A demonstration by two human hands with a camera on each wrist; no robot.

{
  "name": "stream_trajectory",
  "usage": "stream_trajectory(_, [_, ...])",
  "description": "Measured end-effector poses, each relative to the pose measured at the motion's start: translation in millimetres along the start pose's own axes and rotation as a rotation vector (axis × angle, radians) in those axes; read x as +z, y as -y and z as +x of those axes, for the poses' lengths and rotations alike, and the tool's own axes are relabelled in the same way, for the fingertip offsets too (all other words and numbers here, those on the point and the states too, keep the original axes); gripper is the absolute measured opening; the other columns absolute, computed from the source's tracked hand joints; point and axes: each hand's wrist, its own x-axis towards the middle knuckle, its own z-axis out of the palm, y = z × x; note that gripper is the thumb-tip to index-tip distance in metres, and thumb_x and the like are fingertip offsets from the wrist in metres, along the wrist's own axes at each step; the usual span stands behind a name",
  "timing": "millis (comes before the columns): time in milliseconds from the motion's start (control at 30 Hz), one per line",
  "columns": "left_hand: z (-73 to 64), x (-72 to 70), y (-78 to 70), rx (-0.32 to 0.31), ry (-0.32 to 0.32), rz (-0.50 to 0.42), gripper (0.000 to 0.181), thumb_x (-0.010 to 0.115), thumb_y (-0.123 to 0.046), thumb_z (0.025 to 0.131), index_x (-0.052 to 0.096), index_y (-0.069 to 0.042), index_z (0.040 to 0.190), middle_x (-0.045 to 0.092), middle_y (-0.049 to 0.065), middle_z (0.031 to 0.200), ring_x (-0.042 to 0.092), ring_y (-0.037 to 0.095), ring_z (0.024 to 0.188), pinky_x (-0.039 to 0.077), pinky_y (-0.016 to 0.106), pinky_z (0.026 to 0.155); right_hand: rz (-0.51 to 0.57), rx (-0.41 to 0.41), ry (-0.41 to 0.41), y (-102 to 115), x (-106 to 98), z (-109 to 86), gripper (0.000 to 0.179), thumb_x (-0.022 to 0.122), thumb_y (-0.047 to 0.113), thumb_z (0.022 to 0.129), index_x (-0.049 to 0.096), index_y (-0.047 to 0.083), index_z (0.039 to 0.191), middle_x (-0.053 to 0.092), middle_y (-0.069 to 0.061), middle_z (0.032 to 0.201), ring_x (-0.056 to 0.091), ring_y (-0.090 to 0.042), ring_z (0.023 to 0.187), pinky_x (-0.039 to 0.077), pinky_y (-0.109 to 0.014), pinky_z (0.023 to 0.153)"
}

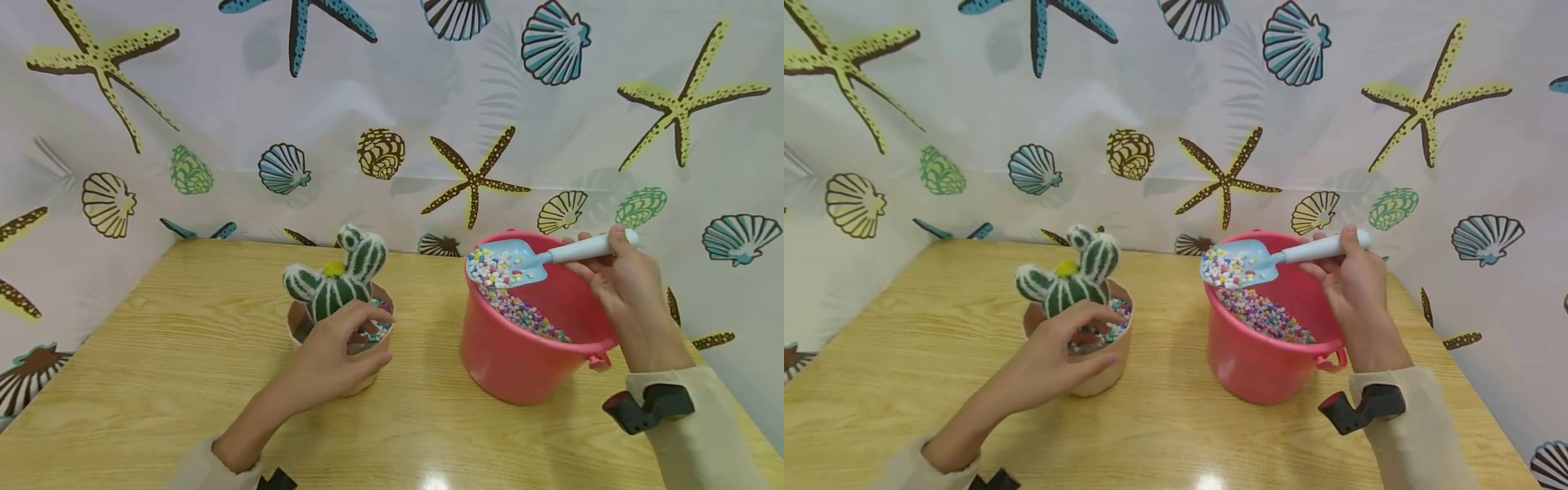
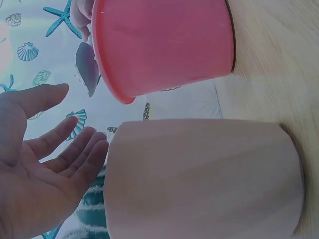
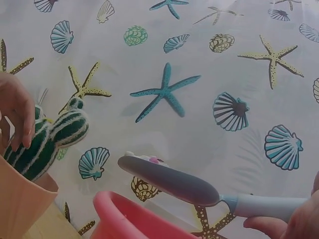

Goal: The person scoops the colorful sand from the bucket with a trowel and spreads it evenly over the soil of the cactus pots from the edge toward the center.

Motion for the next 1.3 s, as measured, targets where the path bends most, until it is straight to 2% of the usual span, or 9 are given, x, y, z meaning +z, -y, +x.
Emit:
stream_trajectory(67, [-2.8, -3.9, -0.9, 0.001, -0.011, -0.007, 0.032, 0.071, -0.007, 0.084, 0.061, -0.007, 0.115, 0.06, 0.008, 0.106, 0.059, 0.02, 0.091, 0.054, 0.033, 0.078, -0.002, 0.0, -0.006, -1, 2, -1.1, 0.061, 0.057, 0.028, 0.091, 0.026, 0.022, 0.143, 0.048, -0.009, 0.117, 0.059, -0.03, 0.112, 0.043, -0.046, 0.09])
stream_trajectory(267, [-9.6, -12.4, 0.5, -0.021, -0.01, 0.006, 0.032, 0.071, -0.008, 0.085, 0.06, -0.006, 0.115, 0.059, 0.008, 0.105, 0.058, 0.02, 0.09, 0.054, 0.032, 0.078, 0.001, 0.006, -0.007, -6, 10, -1.4, 0.061, 0.054, 0.028, 0.092, 0.023, 0.022, 0.144, 0.045, -0.008, 0.12, 0.045, -0.028, 0.128, 0.041, -0.045, 0.09])
stream_trajectory(467, [-18.5, -18.1, 3.4, -0.045, -0.02, 0.013, 0.031, 0.071, -0.009, 0.085, 0.06, -0.005, 0.114, 0.058, 0.008, 0.103, 0.058, 0.02, 0.09, 0.054, 0.032, 0.078, -0.023, 0.003, 0.018, -15, 19, -1.7, 0.051, 0.048, 0.029, 0.096, 0.025, 0.016, 0.139, 0.044, -0.011, 0.121, 0.067, -0.027, 0.095, 0.041, -0.046, 0.09])
stream_trajectory(600, [-23.3, -21.8, 6.9, -0.044, -0.043, 0.031, 0.032, 0.073, -0.011, 0.084, 0.061, -0.006, 0.113, 0.059, 0.007, 0.103, 0.058, 0.019, 0.09, 0.054, 0.029, 0.076, -0.028, 0.009, 0.016, -19, 23, -2.9, 0.05, 0.045, 0.029, 0.097, 0.023, 0.015, 0.14, 0.041, -0.011, 0.122, 0.069, -0.026, 0.088, 0.041, -0.045, 0.088])
stream_trajectory(767, [-27.7, -29.3, 10.7, -0.053, -0.061, 0.026, 0.033, 0.073, -0.011, 0.084, 0.06, -0.005, 0.114, 0.059, 0.007, 0.106, 0.059, 0.02, 0.091, 0.054, 0.027, 0.078, -0.012, 0.049, 0.007, -23, 28, -4.9, 0.049, 0.047, 0.029, 0.096, 0.025, 0.019, 0.138, 0.037, -0.01, 0.128, 0.061, -0.028, 0.105, 0.041, -0.046, 0.092])
stream_trajectory(933, [-36.3, -40.2, 15.6, -0.107, -0.079, 0.032, 0.034, 0.071, -0.012, 0.086, 0.058, -0.005, 0.117, 0.06, 0.008, 0.109, 0.058, 0.019, 0.092, 0.053, 0.025, 0.076, 0.008, 0.077, 0.019, -28, 36, -9.7, 0.042, 0.047, 0.028, 0.097, 0.03, 0.022, 0.134, 0.034, -0.009, 0.133, 0.041, -0.033, 0.131, 0.038, -0.047, 0.096])
stream_trajectory(1100, [-46.3, -49.1, 20.6, -0.153, -0.113, 0.042, 0.042, 0.071, -0.016, 0.087, 0.054, -0.005, 0.123, 0.061, 0.01, 0.113, 0.056, 0.013, 0.094, 0.051, 0.022, 0.07, 0.009, 0.084, 0.019, -35, 45, -15.2, 0.042, 0.048, 0.028, 0.097, 0.031, 0.022, 0.135, 0.031, -0.009, 0.143, 0.037, -0.034, 0.135, 0.039, -0.046, 0.097])
stream_trajectory(1200, [-49.6, -53.1, 22.4, -0.171, -0.126, 0.05, 0.046, 0.072, -0.018, 0.086, 0.053, -0.005, 0.126, 0.061, 0.01, 0.115, 0.054, 0.007, 0.094, 0.05, 0.021, 0.068, 0.038, 0.097, 0.013, -38, 49, -16.9, 0.035, 0.048, 0.026, 0.097, 0.035, 0.021, 0.128, 0.029, -0.01, 0.146, 0.037, -0.034, 0.135, 0.037, -0.048, 0.099])
stream_trajectory(1300, [-49.9, -56.2, 25.0, -0.203, -0.127, 0.064, 0.05, 0.072, -0.02, 0.086, 0.05, -0.005, 0.128, 0.06, 0.01, 0.117, 0.053, 0.009, 0.096, 0.049, 0.021, 0.07, 0.062, 0.105, 0.012, -40, 51, -17.7, 0.027, 0.046, 0.025, 0.098, 0.037, 0.019, 0.122, 0.029, -0.012, 0.147, 0.037, -0.034, 0.135, 0.036, -0.049, 0.099])
